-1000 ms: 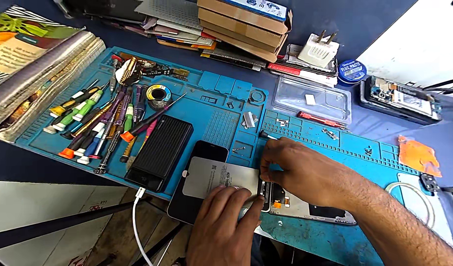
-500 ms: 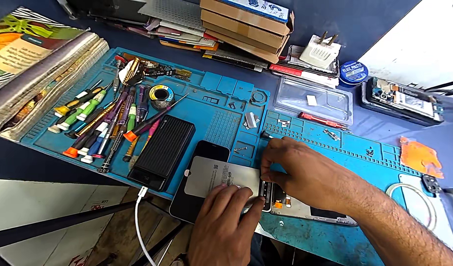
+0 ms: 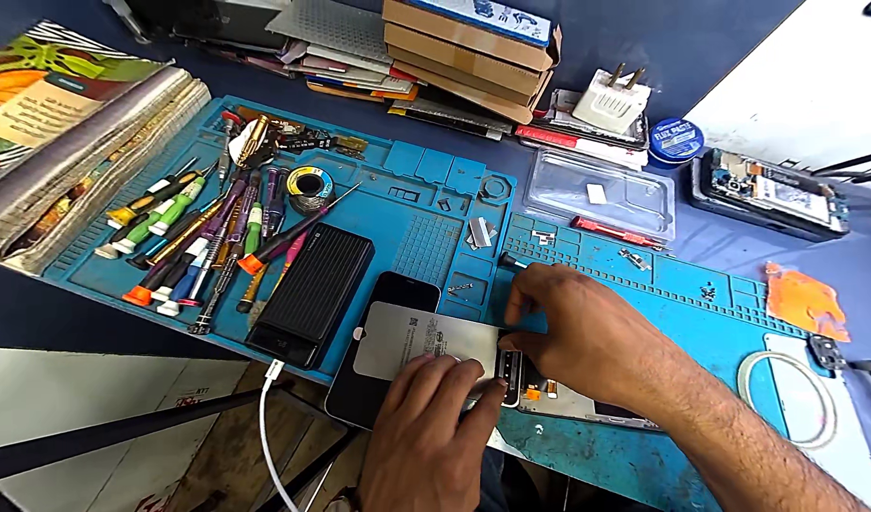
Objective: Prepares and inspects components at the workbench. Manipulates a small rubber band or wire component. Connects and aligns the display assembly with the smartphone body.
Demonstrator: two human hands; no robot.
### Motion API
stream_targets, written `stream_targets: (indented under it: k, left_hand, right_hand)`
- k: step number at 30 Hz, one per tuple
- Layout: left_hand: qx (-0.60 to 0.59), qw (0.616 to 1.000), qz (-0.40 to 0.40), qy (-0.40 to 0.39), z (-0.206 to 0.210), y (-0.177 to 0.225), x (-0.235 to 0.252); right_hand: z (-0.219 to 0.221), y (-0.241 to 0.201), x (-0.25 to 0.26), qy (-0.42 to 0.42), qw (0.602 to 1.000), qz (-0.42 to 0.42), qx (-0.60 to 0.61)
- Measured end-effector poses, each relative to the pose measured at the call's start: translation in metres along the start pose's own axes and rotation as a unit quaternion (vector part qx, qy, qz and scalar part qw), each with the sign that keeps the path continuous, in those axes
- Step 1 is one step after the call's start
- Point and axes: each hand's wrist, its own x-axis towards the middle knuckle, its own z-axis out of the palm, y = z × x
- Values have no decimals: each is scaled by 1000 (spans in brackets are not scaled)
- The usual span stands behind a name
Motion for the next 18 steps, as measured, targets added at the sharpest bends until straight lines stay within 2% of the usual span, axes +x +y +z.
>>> stream_targets:
  k: [4, 9, 13, 18]
  left_hand:
    - [-1, 1000, 1, 0, 0, 0, 1]
    - [-9, 1000, 1, -2, -1, -1, 2]
    - [-11, 1000, 0, 0, 0, -2, 1]
    - [-12, 1000, 2, -5, -1, -3, 2]
  right_hand:
    - [4, 7, -4, 76, 997, -16, 5]
    - [29, 7, -47, 209, 973, -84, 50]
    - [60, 6, -70, 227, 968, -104, -6]
    - [70, 2, -69, 249, 960, -96, -80]
